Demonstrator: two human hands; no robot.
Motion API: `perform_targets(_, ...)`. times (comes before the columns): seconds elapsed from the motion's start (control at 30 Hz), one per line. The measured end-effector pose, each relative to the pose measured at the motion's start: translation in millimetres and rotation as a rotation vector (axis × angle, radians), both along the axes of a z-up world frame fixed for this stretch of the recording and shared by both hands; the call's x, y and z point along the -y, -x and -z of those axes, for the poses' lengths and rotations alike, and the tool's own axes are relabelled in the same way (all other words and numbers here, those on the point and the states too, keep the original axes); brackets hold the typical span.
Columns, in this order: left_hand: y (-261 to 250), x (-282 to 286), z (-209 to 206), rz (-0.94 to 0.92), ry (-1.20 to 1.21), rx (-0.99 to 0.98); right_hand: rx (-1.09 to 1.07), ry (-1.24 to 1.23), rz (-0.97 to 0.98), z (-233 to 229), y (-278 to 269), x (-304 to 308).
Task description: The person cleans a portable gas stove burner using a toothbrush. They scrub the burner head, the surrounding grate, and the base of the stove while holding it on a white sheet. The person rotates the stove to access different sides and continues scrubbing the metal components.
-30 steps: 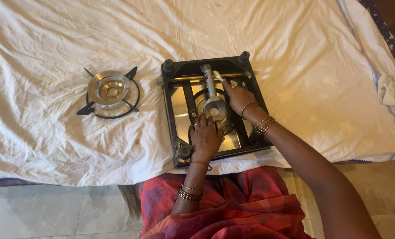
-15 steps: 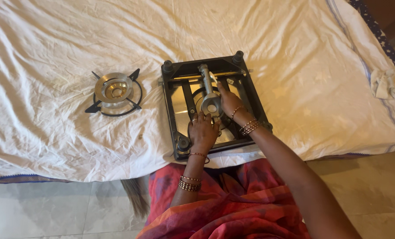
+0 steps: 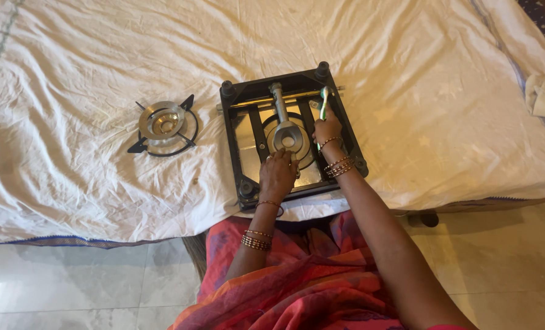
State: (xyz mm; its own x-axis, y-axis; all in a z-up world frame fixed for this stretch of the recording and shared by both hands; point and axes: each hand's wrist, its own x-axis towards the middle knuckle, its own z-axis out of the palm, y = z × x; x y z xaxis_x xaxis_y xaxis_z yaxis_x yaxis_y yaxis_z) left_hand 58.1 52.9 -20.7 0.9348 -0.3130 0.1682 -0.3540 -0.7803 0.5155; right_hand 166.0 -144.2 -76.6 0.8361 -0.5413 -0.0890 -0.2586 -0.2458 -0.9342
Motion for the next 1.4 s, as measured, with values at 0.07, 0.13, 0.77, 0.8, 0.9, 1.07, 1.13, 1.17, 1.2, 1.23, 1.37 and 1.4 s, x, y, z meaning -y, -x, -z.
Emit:
perform_targets(0.07, 0, 2, -2, -0.003, -0.002, -0.008, -0.001, -0.048, 0.027, 1, -4, 0)
perform_targets(0.13, 0, 2, -4, 0.001, -0.005, -0.012, -0.015, -0.036, 0.012, 2, -6, -1)
perform_targets(0.77, 6, 4, -23, 0.011, 0.025, -0.021, -0.188, 0.554, -0.24, -12, 2, -5)
perform_targets(0.8, 5, 4, -21, 0.014, 0.031, -0.016, -0.176, 0.555, -0.275, -20, 5, -7)
perform_targets(0.9, 3, 4, -17, 0.009, 0.026, -0.027, -0.138, 0.571, -0.353, -31, 12, -11)
perform_targets(1.07, 1, 5, -12, 0.005, 0.012, -0.026, 0.031, 0.571, -0.285, -18, 9, -8)
perform_targets(1.13, 1, 5, -14, 0.004, 0.021, -0.022, -0.022, 0.564, -0.229, -21, 10, -8)
perform_targets(1.17, 1, 5, -15, 0.008, 0.026, -0.019, -0.048, 0.56, -0.201, -25, 11, -9)
perform_targets(1.2, 2, 4, -15, 0.013, 0.027, -0.018, -0.117, 0.532, -0.249, -29, 13, -11)
perform_targets(1.23, 3, 4, -16, 0.006, 0.024, -0.033, -0.186, 0.505, -0.296, -34, 14, -13)
perform_targets(1.37, 3, 4, -18, 0.001, 0.011, -0.056, -0.193, 0.63, -0.414, -33, 12, -13)
perform_targets(1.4, 3, 5, -17, 0.005, 0.009, -0.054, -0.157, 0.605, -0.384, -28, 11, -11)
